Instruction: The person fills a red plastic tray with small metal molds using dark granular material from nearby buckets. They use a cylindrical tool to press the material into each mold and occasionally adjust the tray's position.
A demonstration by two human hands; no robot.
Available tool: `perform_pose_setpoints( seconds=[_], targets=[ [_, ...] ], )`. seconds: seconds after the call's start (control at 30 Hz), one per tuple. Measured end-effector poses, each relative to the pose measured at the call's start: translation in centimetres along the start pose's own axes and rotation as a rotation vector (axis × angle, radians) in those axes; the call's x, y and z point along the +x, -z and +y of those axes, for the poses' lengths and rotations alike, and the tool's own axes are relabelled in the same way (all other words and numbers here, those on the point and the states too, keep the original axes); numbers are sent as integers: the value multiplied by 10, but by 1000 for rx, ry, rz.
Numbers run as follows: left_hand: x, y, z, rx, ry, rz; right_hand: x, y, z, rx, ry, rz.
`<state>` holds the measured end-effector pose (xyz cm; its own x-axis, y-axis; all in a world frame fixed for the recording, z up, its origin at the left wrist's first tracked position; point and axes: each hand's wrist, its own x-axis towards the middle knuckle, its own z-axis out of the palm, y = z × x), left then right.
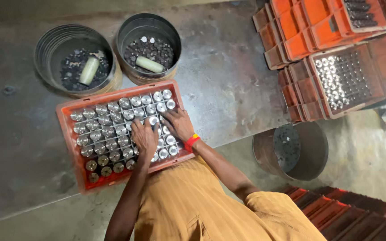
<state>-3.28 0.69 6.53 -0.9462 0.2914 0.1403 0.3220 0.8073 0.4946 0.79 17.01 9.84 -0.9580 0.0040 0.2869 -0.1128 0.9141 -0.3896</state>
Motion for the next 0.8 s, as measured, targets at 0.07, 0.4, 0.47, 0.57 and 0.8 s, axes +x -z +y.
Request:
perform_pose_setpoints(
  seconds=[0.07,0.4,0.47,0.57,0.8],
  targets=[
    [0,-6,-3,-3,-6,9,3,-1,0,-72,48,-16],
    [13,6,-16,-123,-88,-7,7,-3,15,177,-79,-92],
    [19,27,-30,-303,-34,-45,6,12,27,422,-91,-27],
    [23,37,-40,-727,84,119,2,29,41,582,-295,274],
    [-16,-1,-29,-745,254,-196,-27,18,-16,870,-606,20]
  ],
)
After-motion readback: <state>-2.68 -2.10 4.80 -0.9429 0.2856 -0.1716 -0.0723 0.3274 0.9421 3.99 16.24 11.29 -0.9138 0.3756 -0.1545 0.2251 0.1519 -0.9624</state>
